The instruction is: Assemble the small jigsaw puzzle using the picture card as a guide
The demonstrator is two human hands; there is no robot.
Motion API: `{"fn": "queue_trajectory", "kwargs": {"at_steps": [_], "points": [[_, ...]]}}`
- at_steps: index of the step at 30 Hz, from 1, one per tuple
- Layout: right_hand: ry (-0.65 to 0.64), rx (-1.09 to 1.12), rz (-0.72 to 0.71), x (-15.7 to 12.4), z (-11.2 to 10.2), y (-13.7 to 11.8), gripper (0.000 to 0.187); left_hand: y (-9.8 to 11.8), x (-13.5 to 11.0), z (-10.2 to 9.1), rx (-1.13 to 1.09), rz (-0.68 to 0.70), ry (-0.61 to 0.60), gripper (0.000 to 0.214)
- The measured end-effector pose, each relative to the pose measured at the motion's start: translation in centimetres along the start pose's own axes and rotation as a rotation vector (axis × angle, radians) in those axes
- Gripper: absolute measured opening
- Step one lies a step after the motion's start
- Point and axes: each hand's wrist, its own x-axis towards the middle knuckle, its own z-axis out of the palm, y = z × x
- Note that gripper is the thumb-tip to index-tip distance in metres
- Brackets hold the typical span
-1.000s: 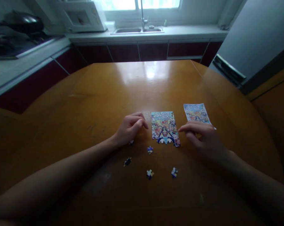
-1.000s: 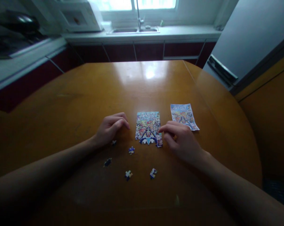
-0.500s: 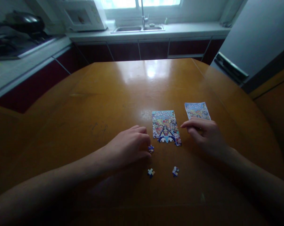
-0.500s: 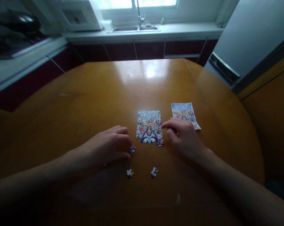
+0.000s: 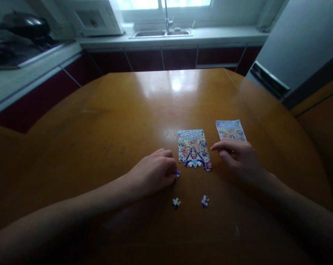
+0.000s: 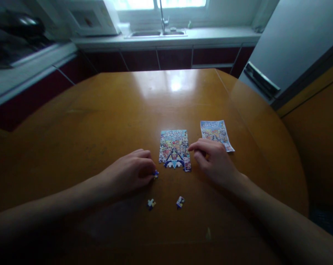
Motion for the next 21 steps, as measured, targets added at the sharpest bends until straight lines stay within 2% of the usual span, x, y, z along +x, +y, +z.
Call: {"fn": "queue_trajectory", "kwargs": {"at_steps": [6,12,21], "points": [[0.009,0.01,0.002,0.0,-0.1,-0.2,0.02,-0.2,0.4,0.1,-0.037,0.029,0.04,0.008],[-0.009,0.016,-0.015,0.0,-0.1,-0.1,0.021,-0.7,1.2,1.2,-0.121,0.131,0.262,0.006],[-0.004,0.028,-0.02,0.1,0.1,-0.3,0.021,-0.9,1.5,1.6,-0.145,0.134,0.306,0.003]]}}
